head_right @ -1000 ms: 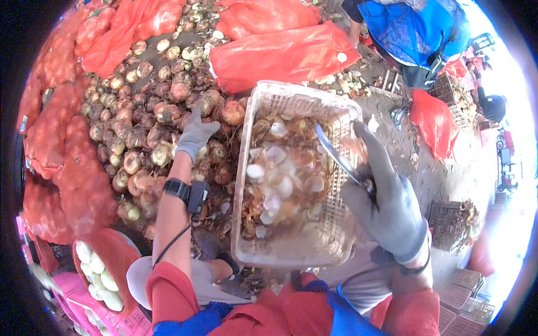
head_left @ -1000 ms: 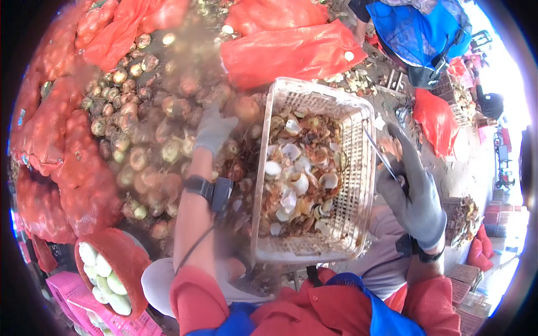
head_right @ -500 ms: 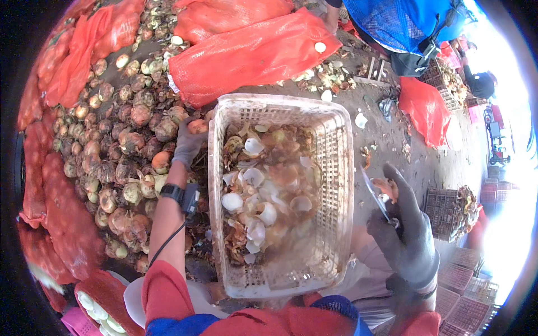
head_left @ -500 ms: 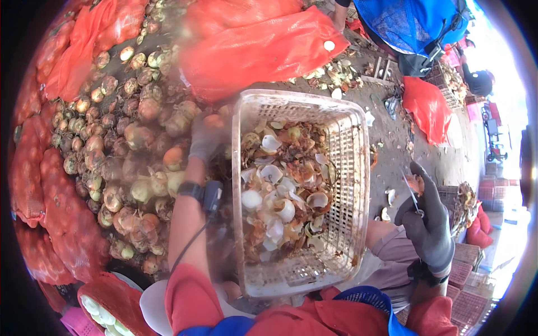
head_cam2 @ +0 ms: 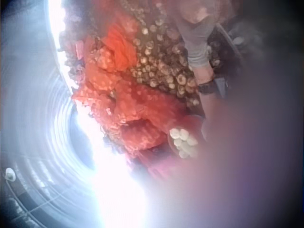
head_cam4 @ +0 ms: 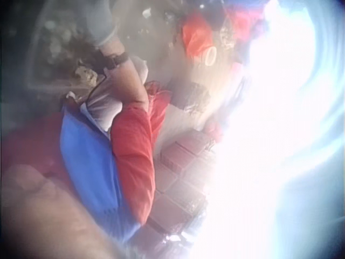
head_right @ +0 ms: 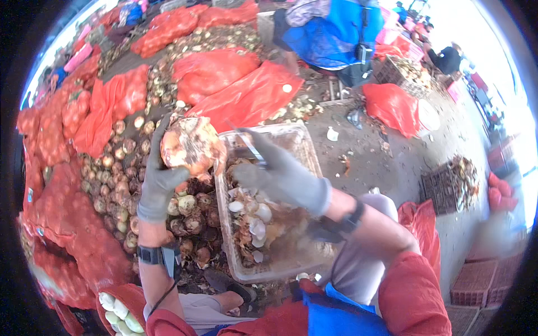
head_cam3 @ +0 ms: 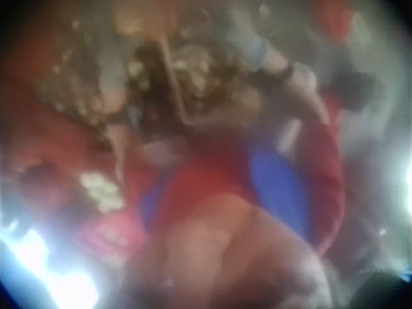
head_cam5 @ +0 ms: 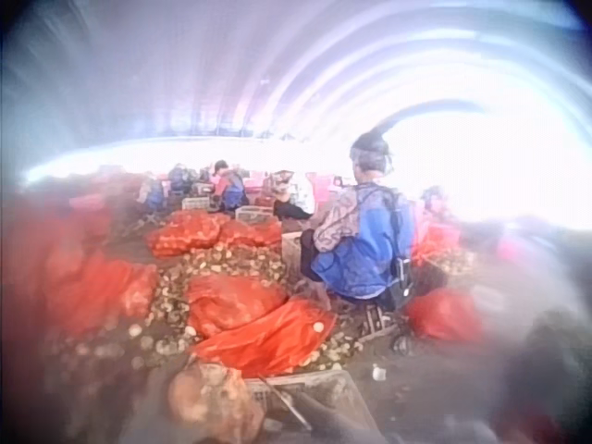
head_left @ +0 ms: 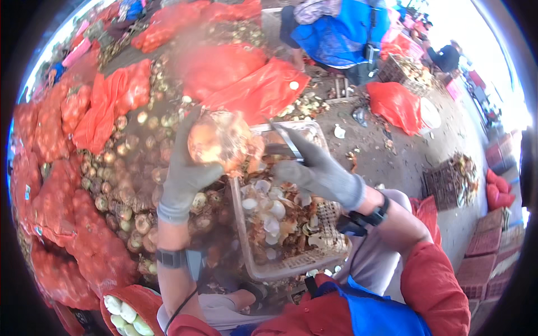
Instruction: The person peels onions using a paring knife and places the cleaned onions into a basket or a pile while sorting through large bags of produce.
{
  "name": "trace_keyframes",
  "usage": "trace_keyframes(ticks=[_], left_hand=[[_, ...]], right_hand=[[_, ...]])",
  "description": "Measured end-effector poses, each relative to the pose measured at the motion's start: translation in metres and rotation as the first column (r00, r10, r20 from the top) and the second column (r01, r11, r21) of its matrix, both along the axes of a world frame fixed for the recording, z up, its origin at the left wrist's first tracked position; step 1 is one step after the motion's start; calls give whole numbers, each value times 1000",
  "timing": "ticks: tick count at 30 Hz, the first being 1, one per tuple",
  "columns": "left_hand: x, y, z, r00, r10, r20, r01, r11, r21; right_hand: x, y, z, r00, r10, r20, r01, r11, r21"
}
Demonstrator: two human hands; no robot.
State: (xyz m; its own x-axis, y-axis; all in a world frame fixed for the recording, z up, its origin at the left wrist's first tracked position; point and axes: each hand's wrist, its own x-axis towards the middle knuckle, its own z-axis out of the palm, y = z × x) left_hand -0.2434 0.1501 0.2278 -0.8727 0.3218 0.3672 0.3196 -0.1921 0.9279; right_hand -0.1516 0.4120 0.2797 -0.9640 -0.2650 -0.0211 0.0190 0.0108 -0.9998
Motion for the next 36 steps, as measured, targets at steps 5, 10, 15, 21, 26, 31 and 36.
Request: trace_keyframes(ticks=[5,10,15,21,26,31,36], left_hand=[[79,28,34,988,-153,-14,153,973,175],[143,17,26,895,-284,344,98,877,471],[178,16,37,903,-247,351,-35,773,634],[167,11,3,879,-343,331,-17,671,741],[161,6,-10,848,-229,478,-228,656,720],[172,9,0,878,-176,444,-193,720,667],[174,4,1,914,-161,371,-98,802,590]], right_hand=[[29,-19,14,996,75,57,-51,937,-345],[34,-6,14,866,160,-475,-107,985,137],[54,-12,27,878,96,-469,55,952,300],[79,-25,8,803,270,-532,-25,906,422],[89,-36,3,869,255,-424,-65,908,414],[91,-41,-18,820,180,-543,96,892,441],[88,-40,-8,791,249,-558,126,827,548]])
